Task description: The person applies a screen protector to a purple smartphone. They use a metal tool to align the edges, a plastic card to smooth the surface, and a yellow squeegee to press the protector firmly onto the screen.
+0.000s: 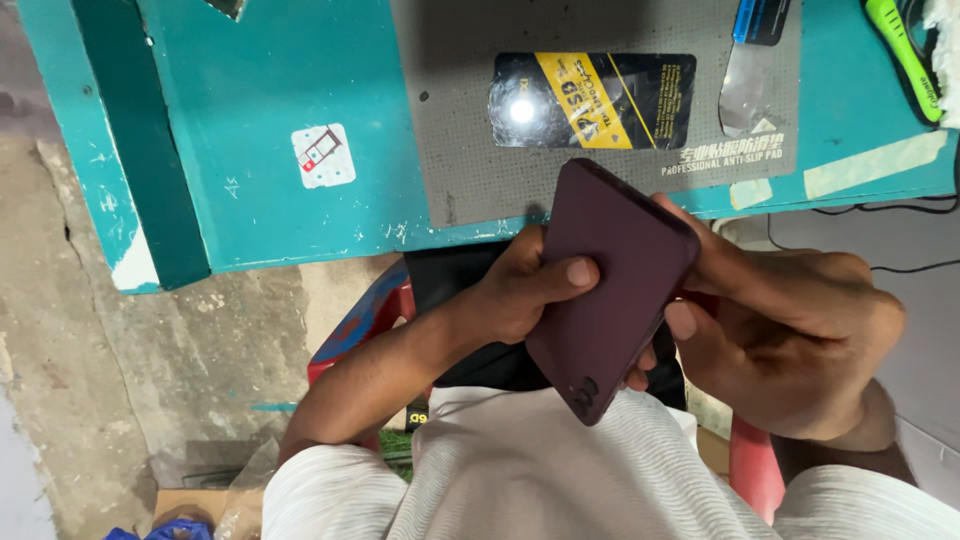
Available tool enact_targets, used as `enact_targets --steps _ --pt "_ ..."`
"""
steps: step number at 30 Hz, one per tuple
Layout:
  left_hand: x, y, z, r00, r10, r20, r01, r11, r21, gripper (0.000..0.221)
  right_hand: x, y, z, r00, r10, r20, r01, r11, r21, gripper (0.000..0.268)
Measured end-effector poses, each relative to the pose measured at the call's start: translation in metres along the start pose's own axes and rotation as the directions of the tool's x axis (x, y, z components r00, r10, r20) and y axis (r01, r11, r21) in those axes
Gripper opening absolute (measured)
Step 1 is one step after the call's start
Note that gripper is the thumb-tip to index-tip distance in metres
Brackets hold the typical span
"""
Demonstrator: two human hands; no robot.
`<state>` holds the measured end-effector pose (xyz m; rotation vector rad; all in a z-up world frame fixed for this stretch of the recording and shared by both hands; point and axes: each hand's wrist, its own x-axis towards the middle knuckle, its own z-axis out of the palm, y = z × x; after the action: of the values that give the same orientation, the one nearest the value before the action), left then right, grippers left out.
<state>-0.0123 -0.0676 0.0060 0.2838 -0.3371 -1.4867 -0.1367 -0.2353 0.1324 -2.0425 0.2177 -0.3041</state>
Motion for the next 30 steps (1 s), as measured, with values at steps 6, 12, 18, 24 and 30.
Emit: enact_targets --steps 6,12,18,24,30 --pt "0.0 0.001 0.003 1.0 0.016 0.022 -0.016 1.0 -0.006 0.053 -0.004 0.0 0.001 0.997 0.066 -0.035 -0.067 0.997 -0.026 0.052" --pt "-0.001 0.004 0.007 0.998 0.047 0.041 -0.048 0.998 0.032 0.048 -0.004 -0.001 0.002 0.993 0.093 -0.071 -0.092 0.996 0.011 0.05" --pt "0.0 0.009 0.014 0.995 0.077 0.06 -0.084 0.99 0.116 0.045 -0.006 0.001 0.001 0.992 0.092 -0.089 -0.085 0.994 0.074 0.049" --pt "-0.001 0.011 0.02 0.996 0.082 0.031 -0.086 0.983 0.159 0.044 -0.007 0.005 0.002 0.99 0.086 -0.112 -0.072 0.99 0.117 0.049" --pt "-0.004 0.013 0.025 0.996 0.086 -0.019 -0.08 0.975 0.208 0.044 -0.013 0.008 -0.002 0.985 0.119 -0.122 -0.112 0.992 0.064 0.045"
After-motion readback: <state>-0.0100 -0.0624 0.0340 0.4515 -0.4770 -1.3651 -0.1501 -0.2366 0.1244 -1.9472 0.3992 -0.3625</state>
